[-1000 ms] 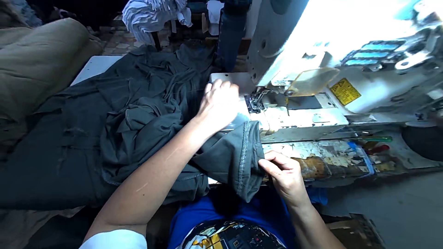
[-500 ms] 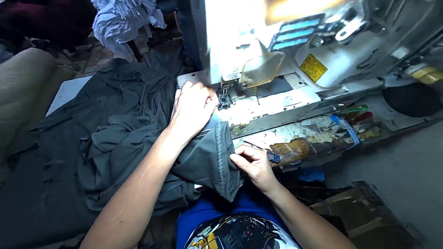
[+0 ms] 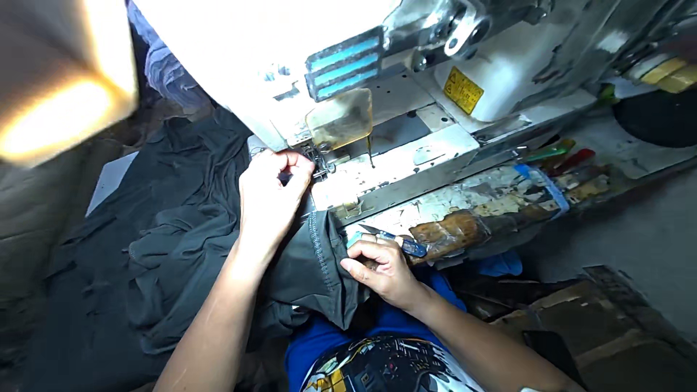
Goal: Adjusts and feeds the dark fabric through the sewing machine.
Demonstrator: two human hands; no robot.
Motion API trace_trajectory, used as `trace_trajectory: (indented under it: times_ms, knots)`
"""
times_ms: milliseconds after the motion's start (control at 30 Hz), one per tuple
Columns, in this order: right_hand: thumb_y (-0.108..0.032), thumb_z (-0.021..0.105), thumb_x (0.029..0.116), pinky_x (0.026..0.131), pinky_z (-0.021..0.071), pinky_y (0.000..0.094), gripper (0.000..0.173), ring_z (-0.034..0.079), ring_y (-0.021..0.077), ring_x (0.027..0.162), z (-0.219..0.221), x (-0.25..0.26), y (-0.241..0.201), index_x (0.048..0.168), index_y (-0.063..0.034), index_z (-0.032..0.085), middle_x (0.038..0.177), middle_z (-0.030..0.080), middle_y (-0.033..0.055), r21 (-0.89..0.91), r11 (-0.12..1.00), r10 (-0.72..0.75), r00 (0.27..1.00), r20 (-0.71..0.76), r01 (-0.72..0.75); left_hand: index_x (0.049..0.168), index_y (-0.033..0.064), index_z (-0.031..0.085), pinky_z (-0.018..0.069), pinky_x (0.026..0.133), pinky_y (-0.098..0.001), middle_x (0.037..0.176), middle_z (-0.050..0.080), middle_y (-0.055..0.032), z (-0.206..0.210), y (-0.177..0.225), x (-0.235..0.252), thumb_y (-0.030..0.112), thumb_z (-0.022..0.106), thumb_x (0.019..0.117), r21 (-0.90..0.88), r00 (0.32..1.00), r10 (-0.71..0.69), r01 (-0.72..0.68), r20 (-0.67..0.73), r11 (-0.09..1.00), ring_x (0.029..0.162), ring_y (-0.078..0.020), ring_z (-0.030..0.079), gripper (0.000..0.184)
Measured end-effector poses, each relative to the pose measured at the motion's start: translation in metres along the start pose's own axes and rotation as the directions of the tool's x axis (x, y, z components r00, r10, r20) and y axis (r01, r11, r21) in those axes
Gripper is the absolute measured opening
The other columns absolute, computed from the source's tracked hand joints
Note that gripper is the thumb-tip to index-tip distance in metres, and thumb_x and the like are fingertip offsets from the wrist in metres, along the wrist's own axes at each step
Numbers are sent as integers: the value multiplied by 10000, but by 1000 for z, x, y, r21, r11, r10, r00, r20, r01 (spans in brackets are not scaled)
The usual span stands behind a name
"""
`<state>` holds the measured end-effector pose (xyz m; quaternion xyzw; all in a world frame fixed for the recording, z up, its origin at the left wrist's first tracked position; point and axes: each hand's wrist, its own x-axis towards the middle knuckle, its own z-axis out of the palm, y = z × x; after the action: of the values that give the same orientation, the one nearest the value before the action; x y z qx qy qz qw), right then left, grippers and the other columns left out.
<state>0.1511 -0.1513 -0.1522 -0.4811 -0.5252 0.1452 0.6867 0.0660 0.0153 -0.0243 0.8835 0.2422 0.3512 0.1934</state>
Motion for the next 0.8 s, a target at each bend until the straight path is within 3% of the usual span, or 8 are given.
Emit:
trace_trajectory:
  times_ms: [233,433,800]
  knots:
    - [-149,635,966,653,426,138,234,545,1,704,-2,-1,1,799,11,671,708,607,32,56,998,-16,1000,2,16,898,98,680,416,679,-143,840,597,59,-3,-2,-2,192,580,937,-51,996,-88,88,12,995,759,37,534,142]
    - [-139,636,963,660,418,134,222,536,-3,706,-2,-1,0,805,12,675,710,606,29,55,998,-10,1000,-2,11,947,99,705,459,727,-126,895,640,39,2,7,-6,270,690,937,6,998,-66,66,-8,998,805,38,582,172]
    - [-139,643,958,661,442,101,209,543,-48,710,-3,-4,0,825,11,698,735,624,-1,42,999,34,999,4,-34,862,113,668,382,633,-130,786,561,71,-1,1,-6,184,596,939,-38,995,-104,103,-10,994,695,50,495,128]
